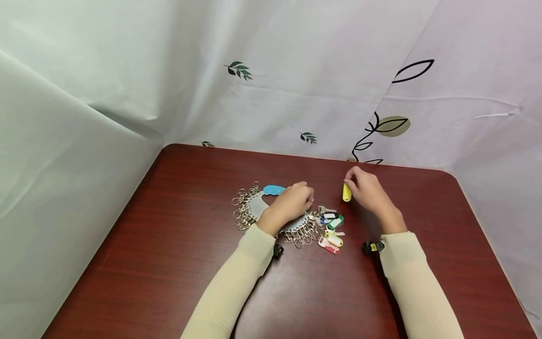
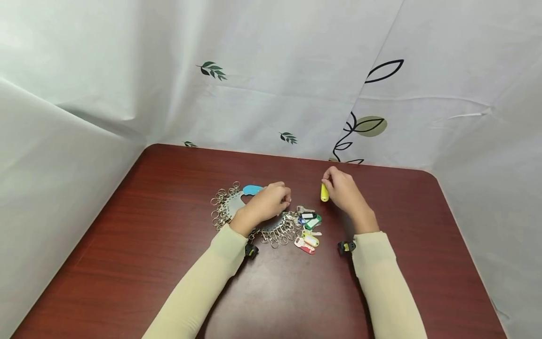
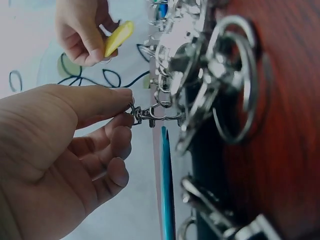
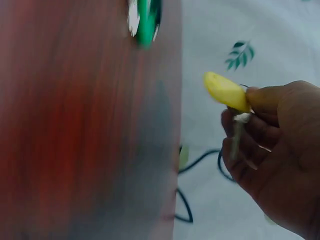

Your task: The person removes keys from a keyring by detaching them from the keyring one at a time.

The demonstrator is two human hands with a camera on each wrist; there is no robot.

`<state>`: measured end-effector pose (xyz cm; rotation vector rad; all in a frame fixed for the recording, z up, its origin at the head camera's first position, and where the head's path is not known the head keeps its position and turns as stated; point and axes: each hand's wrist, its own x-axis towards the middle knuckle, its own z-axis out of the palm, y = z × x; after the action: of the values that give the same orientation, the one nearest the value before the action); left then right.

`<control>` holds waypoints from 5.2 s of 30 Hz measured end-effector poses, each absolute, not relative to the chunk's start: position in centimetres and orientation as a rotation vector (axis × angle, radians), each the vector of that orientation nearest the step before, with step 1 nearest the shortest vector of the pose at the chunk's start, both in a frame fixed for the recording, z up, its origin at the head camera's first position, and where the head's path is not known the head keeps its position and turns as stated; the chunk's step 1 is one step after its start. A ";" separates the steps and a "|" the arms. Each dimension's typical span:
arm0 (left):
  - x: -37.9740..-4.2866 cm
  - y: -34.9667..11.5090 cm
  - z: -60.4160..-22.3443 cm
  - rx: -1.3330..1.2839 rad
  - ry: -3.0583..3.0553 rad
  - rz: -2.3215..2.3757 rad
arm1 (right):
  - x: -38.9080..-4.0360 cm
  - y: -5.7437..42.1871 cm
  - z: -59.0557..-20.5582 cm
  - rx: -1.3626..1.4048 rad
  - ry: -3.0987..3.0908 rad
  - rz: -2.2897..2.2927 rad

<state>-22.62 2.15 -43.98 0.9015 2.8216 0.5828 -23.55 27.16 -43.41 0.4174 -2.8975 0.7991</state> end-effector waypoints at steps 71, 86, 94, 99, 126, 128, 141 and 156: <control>-19.6 -8.7 -43.4 1.238 3.027 0.186 | -26.0 27.2 -44.7 0.862 -2.939 0.459; -19.1 -6.4 -43.1 1.197 3.014 0.296 | -22.0 23.6 -45.5 1.217 -2.895 0.659; -18.6 -5.1 -43.2 1.197 3.026 0.305 | -21.1 22.8 -45.3 1.173 -2.978 0.578; -18.4 -4.0 -43.3 1.174 3.003 0.258 | -20.8 22.4 -45.1 1.146 -3.010 0.541; -20.3 1.7 -44.7 0.967 2.900 0.473 | -21.3 22.3 -45.0 1.083 -2.983 0.735; -20.4 1.8 -44.8 0.977 2.900 0.510 | -21.4 22.3 -44.9 1.051 -2.997 0.783; -20.6 2.1 -45.0 0.933 2.862 0.796 | -21.4 22.0 -44.6 0.934 -2.971 0.979; -21.2 1.1 -45.0 0.920 2.819 0.937 | -21.3 21.7 -44.6 0.812 -2.941 0.992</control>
<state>-21.22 1.11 -44.99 0.9204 2.8189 0.9369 -21.31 21.71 -44.56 0.8124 -2.9412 0.9917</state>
